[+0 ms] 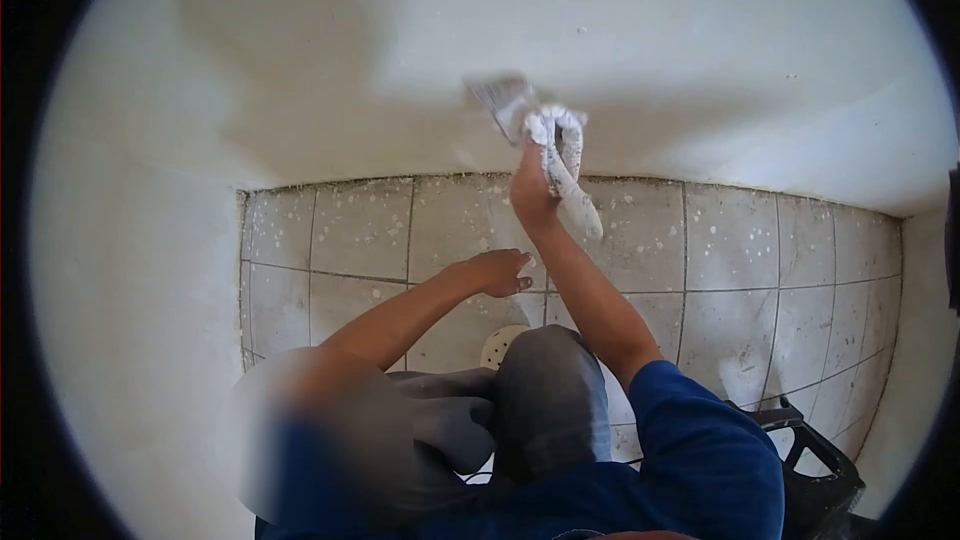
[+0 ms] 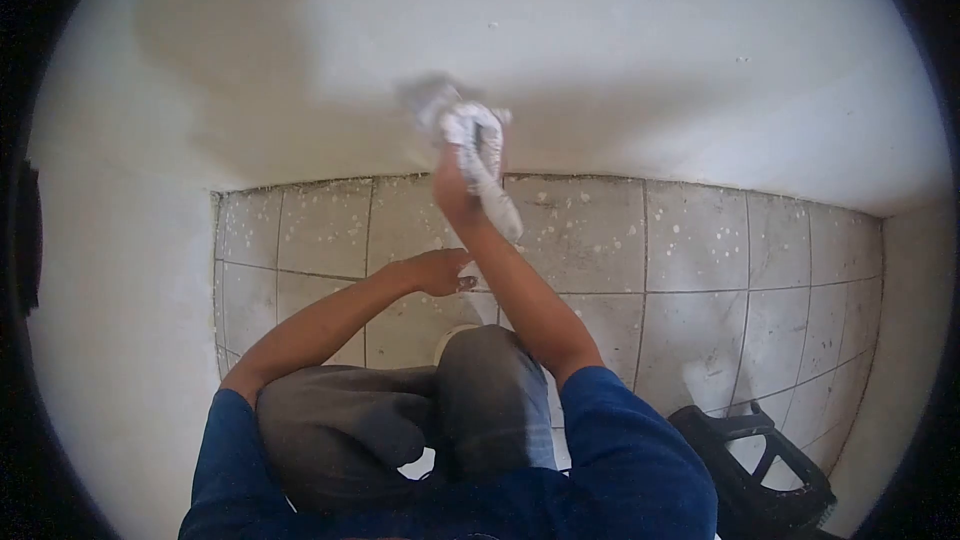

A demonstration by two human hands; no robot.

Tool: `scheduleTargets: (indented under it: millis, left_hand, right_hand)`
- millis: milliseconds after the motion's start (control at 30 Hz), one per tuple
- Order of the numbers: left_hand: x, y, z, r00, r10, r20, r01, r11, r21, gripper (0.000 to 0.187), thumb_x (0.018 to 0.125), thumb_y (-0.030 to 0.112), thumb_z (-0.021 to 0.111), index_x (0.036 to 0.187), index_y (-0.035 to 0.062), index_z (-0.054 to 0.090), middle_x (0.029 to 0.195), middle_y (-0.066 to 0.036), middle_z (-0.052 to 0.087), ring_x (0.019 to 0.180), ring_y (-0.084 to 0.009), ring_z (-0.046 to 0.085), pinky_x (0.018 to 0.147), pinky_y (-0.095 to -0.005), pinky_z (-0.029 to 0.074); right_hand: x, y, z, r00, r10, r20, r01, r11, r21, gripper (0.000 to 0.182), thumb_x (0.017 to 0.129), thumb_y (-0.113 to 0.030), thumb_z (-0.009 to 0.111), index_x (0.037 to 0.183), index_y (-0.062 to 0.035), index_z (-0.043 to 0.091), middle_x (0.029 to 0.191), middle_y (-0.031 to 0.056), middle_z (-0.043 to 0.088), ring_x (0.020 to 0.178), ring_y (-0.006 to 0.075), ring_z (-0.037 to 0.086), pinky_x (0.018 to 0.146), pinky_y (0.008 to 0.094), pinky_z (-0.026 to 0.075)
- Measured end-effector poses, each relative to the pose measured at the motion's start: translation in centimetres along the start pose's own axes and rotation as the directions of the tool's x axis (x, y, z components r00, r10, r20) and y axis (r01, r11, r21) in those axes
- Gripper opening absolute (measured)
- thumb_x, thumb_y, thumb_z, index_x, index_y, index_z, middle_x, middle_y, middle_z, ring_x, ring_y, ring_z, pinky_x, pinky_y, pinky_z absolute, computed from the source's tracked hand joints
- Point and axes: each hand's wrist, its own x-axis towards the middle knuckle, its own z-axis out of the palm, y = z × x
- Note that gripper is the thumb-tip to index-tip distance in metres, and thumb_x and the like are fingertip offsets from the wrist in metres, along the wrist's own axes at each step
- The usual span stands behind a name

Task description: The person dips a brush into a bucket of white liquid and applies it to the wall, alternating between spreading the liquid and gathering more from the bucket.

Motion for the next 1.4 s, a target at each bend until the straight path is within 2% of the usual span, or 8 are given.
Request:
scheduleTargets:
  millis: [500, 567, 767, 900, 1100, 1233, 1333, 1400]
  left_hand:
    - [6.0, -3.6, 0.3, 0.995, -0.048, 0.090, 0.048, 0.999, 0.004, 0.057, 0.084, 0.035, 0.048, 0.126, -0.0014, 0.036, 0.126, -0.021, 0.041, 0.116, -0.0338, 0.041, 0.097, -0.0369, 0.034]
    - [5.5, -3.1, -0.4, 0.995, -0.042, -0.089, 0.042, 0.999, -0.007, 0.054, 0.084, 0.034, 0.049, 0.124, -0.0012, 0.039, 0.122, -0.022, 0.045, 0.114, -0.0339, 0.043, 0.095, -0.0374, 0.035]
    - [-0.6, 6.7, -5.9, 0.994, -0.037, 0.104, 0.056, 0.980, -0.192, 0.041, 0.084, 0.029, 0.051, 0.112, -0.0019, 0.050, 0.108, -0.022, 0.055, 0.101, -0.0357, 0.052, 0.088, -0.0378, 0.041]
    - [-4.7, 13.8, -5.1, 0.982, 0.186, 0.028, -0.180, 0.973, -0.148, 0.037, 0.084, 0.026, 0.055, 0.110, -0.0003, 0.052, 0.108, -0.016, 0.058, 0.098, -0.0293, 0.056, 0.081, -0.0337, 0.044]
    - [-14.7, 30.8, -3.6, 0.989, -0.010, 0.146, 0.099, 0.779, -0.619, 0.032, 0.085, 0.026, 0.053, 0.101, -0.0019, 0.056, 0.094, -0.015, 0.061, 0.086, -0.0233, 0.059, 0.075, -0.0313, 0.045]
    - [-22.7, 33.9, -6.8, 0.982, 0.180, 0.055, -0.164, 0.962, -0.219, 0.025, 0.085, 0.020, 0.052, 0.097, -0.0013, 0.056, 0.089, -0.015, 0.061, 0.080, -0.0245, 0.059, 0.070, -0.0337, 0.045]
    - [-30.1, 28.3, -8.9, 0.993, -0.005, 0.116, 0.042, 0.947, -0.318, 0.033, 0.086, 0.024, 0.050, 0.105, -0.0041, 0.053, 0.098, -0.015, 0.059, 0.090, -0.0246, 0.058, 0.078, -0.0300, 0.044]
    - [-37.1, 16.6, -7.2, 0.949, 0.315, 0.012, -0.272, 0.800, 0.535, 0.028, 0.086, 0.015, 0.045, 0.108, -0.0002, 0.053, 0.108, -0.023, 0.053, 0.101, -0.0358, 0.049, 0.088, -0.0430, 0.037]
  right_hand:
    - [-5.4, 6.3, -14.7, 0.989, 0.119, 0.091, -0.035, 0.774, -0.633, 0.018, 0.081, -0.008, 0.053, 0.099, -0.0021, 0.055, 0.094, 0.0151, 0.055, 0.089, 0.0307, 0.050, 0.080, 0.0403, 0.039]
    - [-4.2, 1.1, -18.6, 0.982, -0.011, 0.189, 0.167, 0.520, -0.838, 0.019, 0.082, -0.009, 0.054, 0.099, -0.0014, 0.055, 0.095, 0.0152, 0.055, 0.089, 0.0319, 0.050, 0.082, 0.0410, 0.038]
    - [0.5, -18.2, -25.7, 0.798, 0.391, -0.459, -0.569, 0.741, -0.357, 0.015, 0.082, -0.007, 0.052, 0.096, -0.0008, 0.055, 0.094, 0.0124, 0.055, 0.087, 0.0270, 0.051, 0.081, 0.0358, 0.039]
    - [4.5, -32.7, -29.7, 0.661, 0.319, -0.680, -0.674, 0.650, -0.351, 0.012, 0.083, -0.004, 0.052, 0.094, 0.0003, 0.054, 0.091, 0.0069, 0.055, 0.083, 0.0144, 0.050, 0.077, 0.0271, 0.041]
    - [3.6, -52.0, -36.7, 0.487, 0.070, -0.870, -0.652, 0.692, -0.310, 0.012, 0.082, -0.003, 0.052, 0.093, 0.0011, 0.054, 0.090, 0.0062, 0.052, 0.086, 0.0135, 0.049, 0.079, 0.0263, 0.039]
    - [4.8, -61.6, -41.9, 0.314, -0.045, -0.948, -0.563, 0.795, -0.224, 0.014, 0.080, -0.001, 0.052, 0.093, 0.0012, 0.054, 0.090, 0.0065, 0.051, 0.089, 0.0137, 0.048, 0.083, 0.0270, 0.037]
    - [5.5, -67.1, -45.9, 0.182, -0.030, -0.983, -0.452, 0.885, -0.110, 0.014, 0.085, -0.006, 0.050, 0.097, 0.0005, 0.055, 0.095, 0.0062, 0.053, 0.089, 0.0131, 0.050, 0.077, 0.0273, 0.045]
    - [4.7, -70.1, -49.1, 0.170, -0.028, -0.985, -0.444, 0.890, -0.102, 0.015, 0.086, -0.007, 0.050, 0.098, 0.0002, 0.054, 0.095, 0.0061, 0.053, 0.088, 0.0131, 0.051, 0.075, 0.0276, 0.047]
